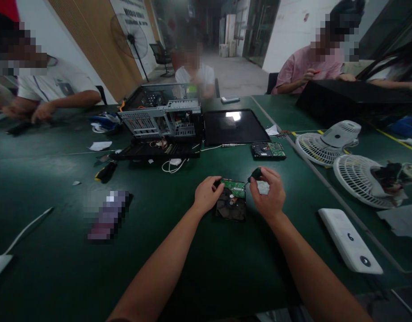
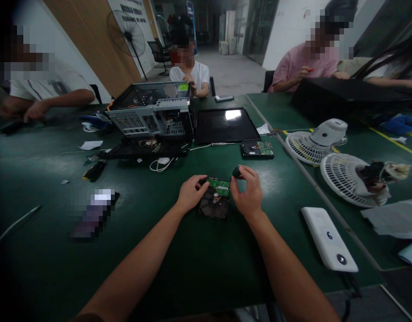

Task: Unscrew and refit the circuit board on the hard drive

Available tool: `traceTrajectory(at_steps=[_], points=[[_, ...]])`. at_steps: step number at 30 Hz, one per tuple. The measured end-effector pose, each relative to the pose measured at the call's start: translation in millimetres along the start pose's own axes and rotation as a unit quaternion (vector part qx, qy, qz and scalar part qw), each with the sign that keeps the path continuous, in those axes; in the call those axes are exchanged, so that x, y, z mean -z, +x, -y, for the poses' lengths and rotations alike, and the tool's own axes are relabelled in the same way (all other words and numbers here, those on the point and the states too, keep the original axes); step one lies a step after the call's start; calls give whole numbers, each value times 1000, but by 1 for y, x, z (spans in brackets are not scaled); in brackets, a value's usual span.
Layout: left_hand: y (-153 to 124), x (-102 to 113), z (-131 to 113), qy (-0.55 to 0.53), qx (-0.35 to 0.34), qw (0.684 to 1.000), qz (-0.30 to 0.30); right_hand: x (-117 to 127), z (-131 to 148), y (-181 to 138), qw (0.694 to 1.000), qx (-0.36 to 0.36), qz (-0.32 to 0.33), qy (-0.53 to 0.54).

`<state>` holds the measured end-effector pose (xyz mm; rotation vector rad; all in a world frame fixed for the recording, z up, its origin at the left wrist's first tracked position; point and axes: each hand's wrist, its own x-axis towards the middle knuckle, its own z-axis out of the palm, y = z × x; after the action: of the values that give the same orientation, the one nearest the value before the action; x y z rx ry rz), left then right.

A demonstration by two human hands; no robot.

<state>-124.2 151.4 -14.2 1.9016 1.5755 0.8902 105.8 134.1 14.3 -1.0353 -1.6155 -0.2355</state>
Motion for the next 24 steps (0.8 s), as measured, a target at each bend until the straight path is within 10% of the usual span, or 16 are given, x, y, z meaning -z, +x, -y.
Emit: traceTrajectory(at_steps=[24], points=[[0, -4, 10, -3, -38, 999, -15, 7, 1, 7, 999, 25, -1, -23]])
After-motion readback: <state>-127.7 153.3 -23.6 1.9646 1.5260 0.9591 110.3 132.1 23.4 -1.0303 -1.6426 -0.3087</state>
